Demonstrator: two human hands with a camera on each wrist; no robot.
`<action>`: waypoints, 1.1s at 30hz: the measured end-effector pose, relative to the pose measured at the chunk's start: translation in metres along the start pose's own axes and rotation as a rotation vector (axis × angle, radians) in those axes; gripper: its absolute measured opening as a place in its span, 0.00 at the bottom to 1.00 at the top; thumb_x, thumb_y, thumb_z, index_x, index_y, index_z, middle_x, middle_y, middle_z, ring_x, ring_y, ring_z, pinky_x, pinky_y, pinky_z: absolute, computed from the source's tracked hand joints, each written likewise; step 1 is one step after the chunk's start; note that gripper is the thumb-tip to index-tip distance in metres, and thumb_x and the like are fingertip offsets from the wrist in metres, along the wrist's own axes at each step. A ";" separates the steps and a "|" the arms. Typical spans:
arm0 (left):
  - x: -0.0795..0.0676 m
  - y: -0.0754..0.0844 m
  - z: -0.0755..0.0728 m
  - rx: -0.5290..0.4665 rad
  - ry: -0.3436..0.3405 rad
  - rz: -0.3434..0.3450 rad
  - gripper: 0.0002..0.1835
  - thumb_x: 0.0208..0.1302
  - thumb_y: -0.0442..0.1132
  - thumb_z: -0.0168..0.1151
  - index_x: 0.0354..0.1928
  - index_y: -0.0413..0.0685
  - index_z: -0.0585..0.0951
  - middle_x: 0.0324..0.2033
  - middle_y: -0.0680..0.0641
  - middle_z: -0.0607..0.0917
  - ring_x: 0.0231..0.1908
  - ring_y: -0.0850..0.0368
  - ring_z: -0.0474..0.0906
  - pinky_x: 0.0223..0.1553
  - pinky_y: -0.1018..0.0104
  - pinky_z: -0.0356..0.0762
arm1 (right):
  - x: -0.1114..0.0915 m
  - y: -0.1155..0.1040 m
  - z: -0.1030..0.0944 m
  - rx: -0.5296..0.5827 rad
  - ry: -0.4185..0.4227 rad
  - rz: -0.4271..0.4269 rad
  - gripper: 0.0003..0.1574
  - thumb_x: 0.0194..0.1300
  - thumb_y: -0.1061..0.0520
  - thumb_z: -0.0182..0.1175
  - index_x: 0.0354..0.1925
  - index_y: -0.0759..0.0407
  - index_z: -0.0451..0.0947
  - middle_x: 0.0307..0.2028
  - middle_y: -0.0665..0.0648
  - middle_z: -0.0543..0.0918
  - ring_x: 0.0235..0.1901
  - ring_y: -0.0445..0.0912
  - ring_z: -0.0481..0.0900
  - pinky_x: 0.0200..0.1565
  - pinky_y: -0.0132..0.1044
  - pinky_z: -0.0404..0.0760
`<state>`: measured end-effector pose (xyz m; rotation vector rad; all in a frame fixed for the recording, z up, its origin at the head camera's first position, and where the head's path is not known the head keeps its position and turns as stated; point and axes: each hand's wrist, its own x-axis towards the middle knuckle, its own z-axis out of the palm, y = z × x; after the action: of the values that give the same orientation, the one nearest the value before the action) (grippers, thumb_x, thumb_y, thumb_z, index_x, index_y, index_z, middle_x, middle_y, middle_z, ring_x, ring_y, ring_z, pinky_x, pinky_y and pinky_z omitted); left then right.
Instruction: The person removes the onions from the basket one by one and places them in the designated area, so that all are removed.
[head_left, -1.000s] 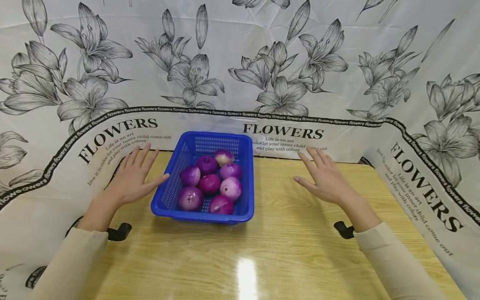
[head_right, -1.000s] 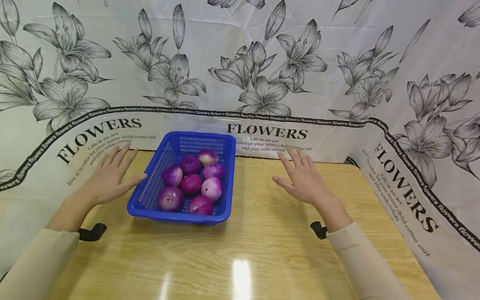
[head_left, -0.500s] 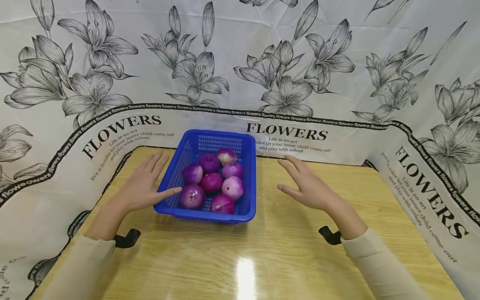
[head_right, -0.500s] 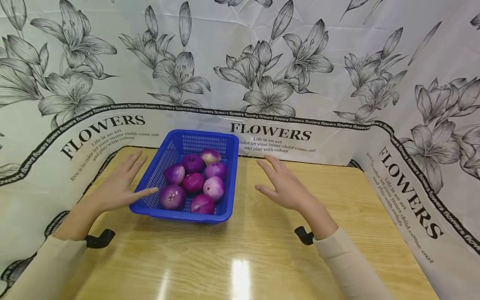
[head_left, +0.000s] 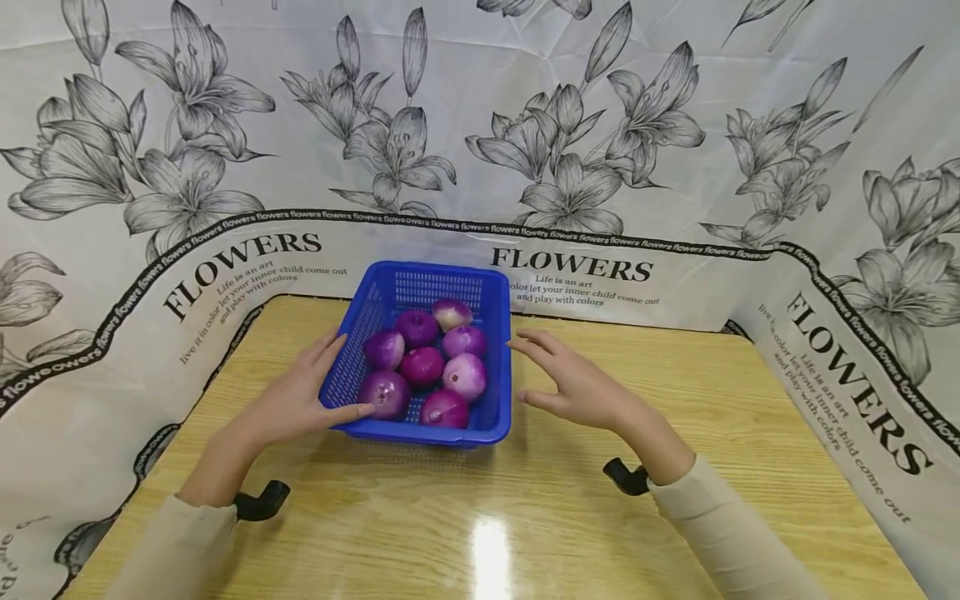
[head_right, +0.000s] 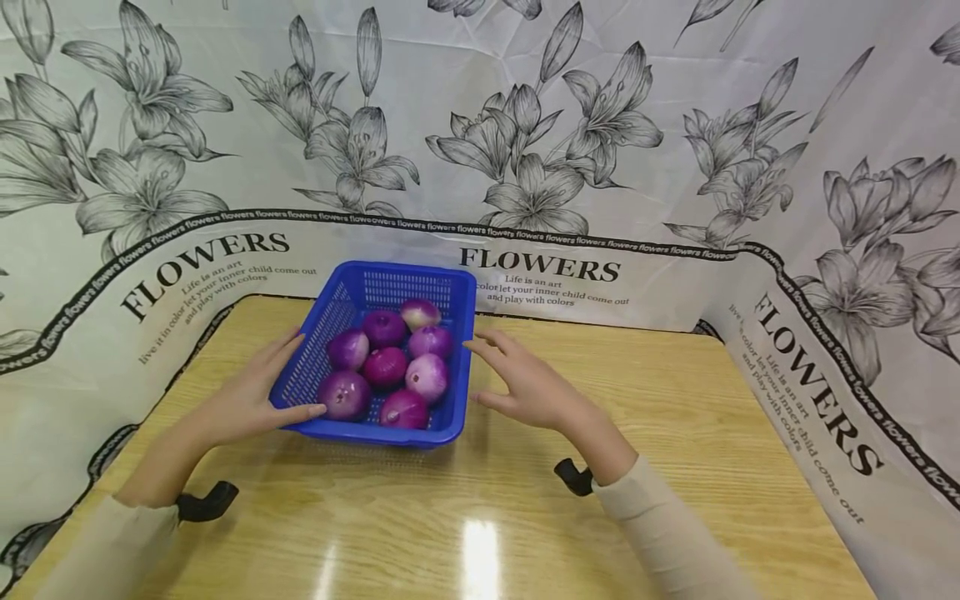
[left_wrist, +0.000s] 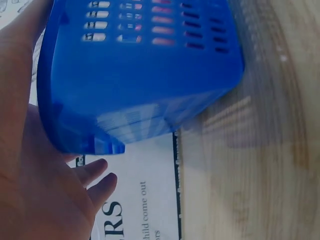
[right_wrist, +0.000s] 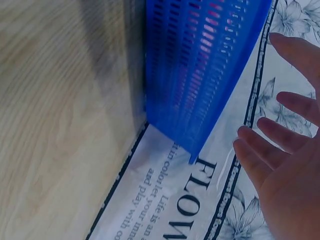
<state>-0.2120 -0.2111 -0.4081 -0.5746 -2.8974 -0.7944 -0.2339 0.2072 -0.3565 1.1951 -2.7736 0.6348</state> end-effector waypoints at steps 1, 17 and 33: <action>0.000 0.001 0.002 -0.004 -0.001 0.004 0.66 0.55 0.72 0.69 0.82 0.42 0.49 0.81 0.38 0.47 0.77 0.31 0.46 0.71 0.29 0.53 | 0.002 -0.002 0.002 0.006 -0.003 -0.006 0.45 0.69 0.48 0.68 0.76 0.57 0.63 0.74 0.63 0.63 0.73 0.59 0.64 0.71 0.57 0.67; -0.005 0.009 0.011 -0.009 -0.049 -0.091 0.69 0.56 0.80 0.60 0.82 0.47 0.36 0.82 0.44 0.35 0.76 0.28 0.51 0.68 0.30 0.61 | 0.045 -0.029 0.039 0.030 -0.152 -0.108 0.50 0.59 0.48 0.77 0.73 0.59 0.67 0.72 0.64 0.64 0.70 0.58 0.67 0.70 0.52 0.68; -0.005 0.009 0.015 -0.002 -0.023 -0.086 0.70 0.55 0.80 0.60 0.82 0.49 0.35 0.82 0.46 0.36 0.73 0.28 0.58 0.63 0.29 0.67 | 0.073 -0.047 0.062 -0.206 -0.287 -0.088 0.36 0.59 0.48 0.76 0.65 0.44 0.79 0.65 0.49 0.78 0.66 0.47 0.74 0.57 0.51 0.80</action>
<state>-0.2031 -0.1979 -0.4176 -0.4645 -2.9608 -0.8058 -0.2445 0.1042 -0.3814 1.4521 -2.8981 0.1751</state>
